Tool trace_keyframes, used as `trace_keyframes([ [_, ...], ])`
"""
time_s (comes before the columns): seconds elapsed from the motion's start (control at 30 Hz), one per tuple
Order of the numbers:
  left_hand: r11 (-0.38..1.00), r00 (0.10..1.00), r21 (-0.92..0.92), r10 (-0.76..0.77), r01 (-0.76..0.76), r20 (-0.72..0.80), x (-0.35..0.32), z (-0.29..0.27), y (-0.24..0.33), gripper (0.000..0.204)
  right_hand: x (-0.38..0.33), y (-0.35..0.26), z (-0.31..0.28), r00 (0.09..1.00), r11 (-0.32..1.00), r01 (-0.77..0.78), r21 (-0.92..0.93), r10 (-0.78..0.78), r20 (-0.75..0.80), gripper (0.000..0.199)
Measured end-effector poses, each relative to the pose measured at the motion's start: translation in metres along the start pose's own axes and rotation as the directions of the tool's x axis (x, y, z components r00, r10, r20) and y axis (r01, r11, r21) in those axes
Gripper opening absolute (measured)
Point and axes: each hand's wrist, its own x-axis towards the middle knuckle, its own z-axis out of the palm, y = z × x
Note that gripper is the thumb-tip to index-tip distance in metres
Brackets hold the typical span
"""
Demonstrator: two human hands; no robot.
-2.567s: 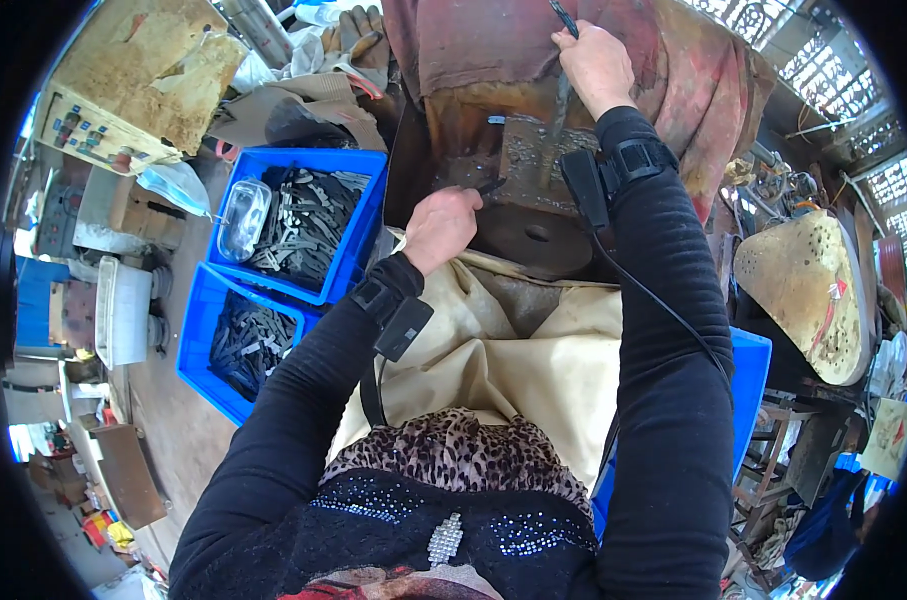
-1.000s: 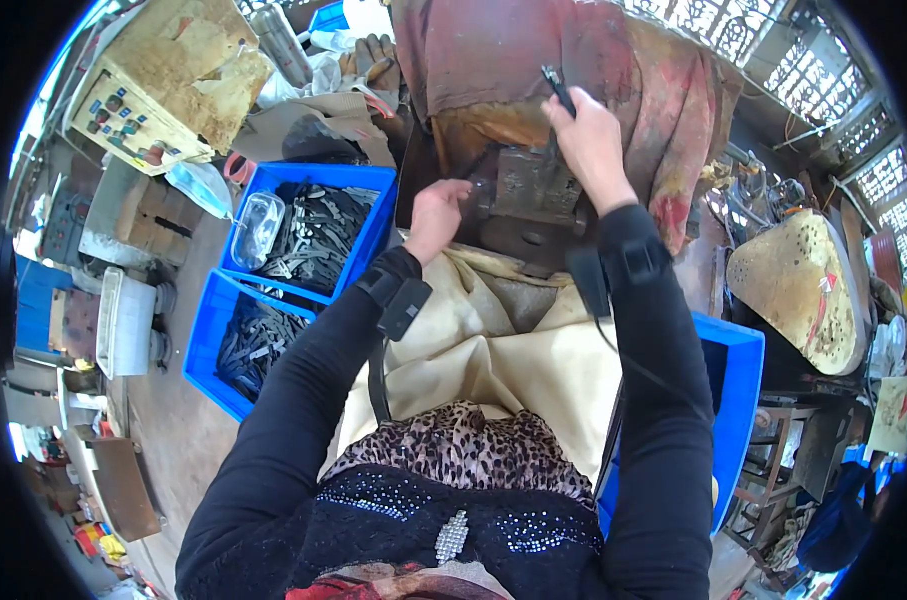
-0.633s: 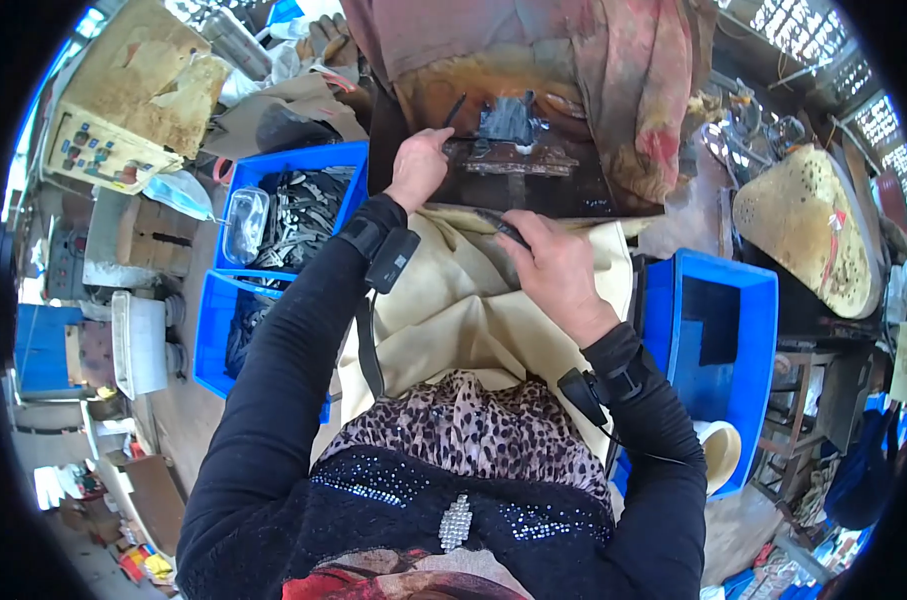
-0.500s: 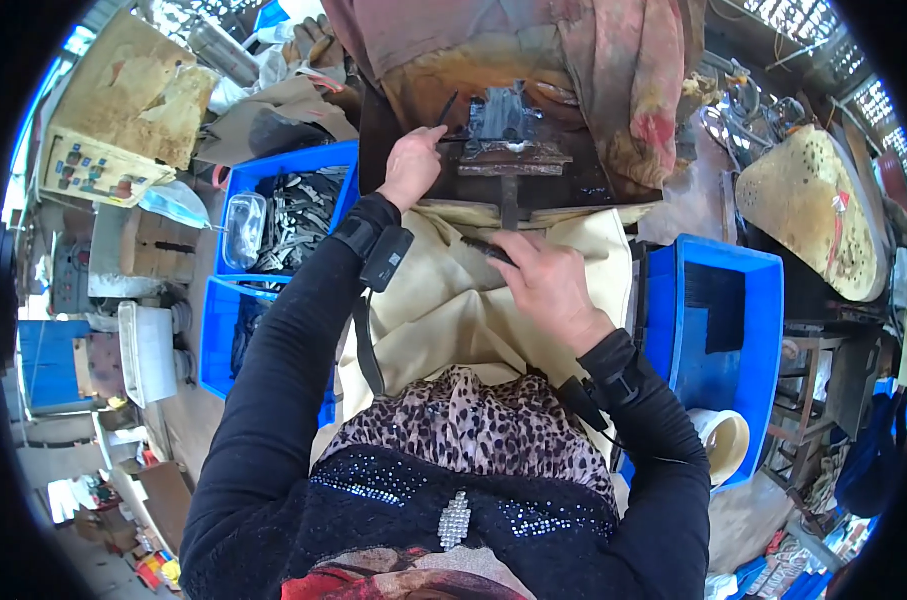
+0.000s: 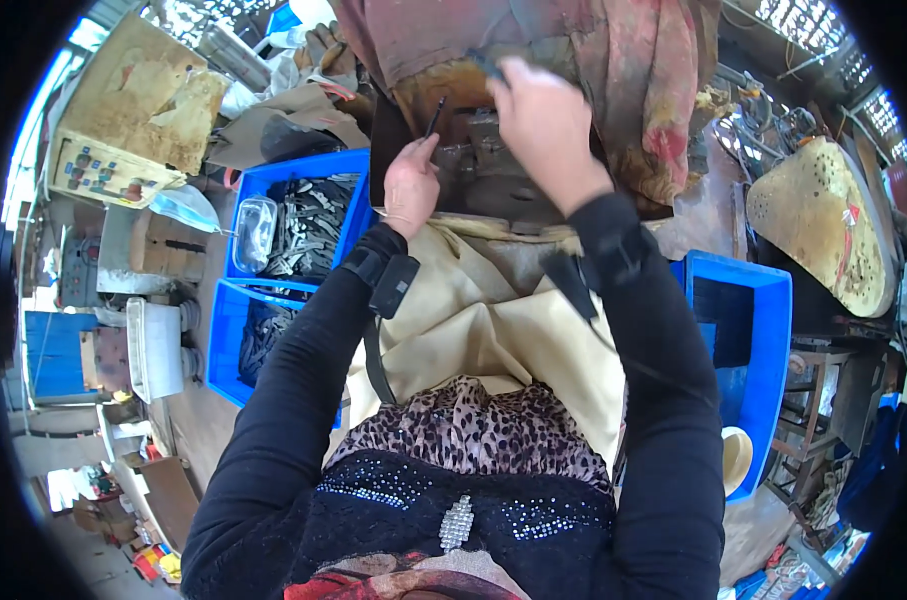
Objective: The person picks up metal pieces from a blue bin, processes them in a machine, and dips them into a bucket of liquid before placing them into another blue bin. They also pick up and inspect a pair of glasses.
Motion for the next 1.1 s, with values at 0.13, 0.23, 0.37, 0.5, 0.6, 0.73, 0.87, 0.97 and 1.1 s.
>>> trace_keyframes([
  [0.13, 1.000, 1.000, 0.025, 0.003, -0.003, -0.023, -0.001, -0.005, 0.006, 0.043, 0.081, 0.024, 0.030, 0.983, 0.985, -0.127, -0.121, 0.142, 0.120, 0.029],
  [0.23, 1.000, 1.000, 0.009, 0.002, -0.002, -0.026, -0.001, -0.006, 0.009, 0.043, 0.114, 0.040, 0.044, 0.956, 0.976, -0.157, -0.149, 0.188, 0.226, 0.029],
  [0.37, 1.000, 1.000, -0.013, -0.015, 0.015, -0.012, 0.000, -0.006, 0.009, 0.043, 0.128, 0.053, 0.055, 0.923, 0.964, -0.207, -0.165, 0.249, 0.295, 0.032],
  [0.5, 1.000, 1.000, -0.009, -0.020, 0.020, -0.007, -0.001, -0.005, 0.009, 0.044, 0.134, 0.055, 0.060, 0.921, 0.964, -0.214, -0.156, 0.253, 0.295, 0.031],
  [0.6, 1.000, 1.000, -0.007, -0.013, 0.013, -0.005, -0.001, -0.005, 0.008, 0.044, 0.132, 0.058, 0.060, 0.924, 0.967, -0.210, -0.148, 0.245, 0.293, 0.031],
  [0.73, 0.999, 1.000, -0.044, -0.011, 0.011, -0.007, -0.001, -0.003, 0.006, 0.043, 0.130, 0.062, 0.063, 0.935, 0.968, -0.200, -0.152, 0.235, 0.267, 0.032],
  [0.87, 0.999, 1.000, -0.034, -0.013, 0.013, 0.003, -0.002, -0.002, 0.005, 0.043, 0.131, 0.064, 0.065, 0.933, 0.968, -0.208, -0.140, 0.240, 0.269, 0.033],
  [0.97, 1.000, 1.000, -0.020, 0.020, -0.020, -0.022, -0.002, -0.001, 0.005, 0.042, 0.132, 0.063, 0.065, 0.932, 0.965, -0.211, -0.156, 0.247, 0.266, 0.033],
  [1.1, 0.999, 1.000, -0.046, -0.004, 0.004, -0.008, -0.003, -0.002, 0.005, 0.043, 0.133, 0.061, 0.063, 0.925, 0.963, -0.226, -0.147, 0.259, 0.278, 0.033],
])
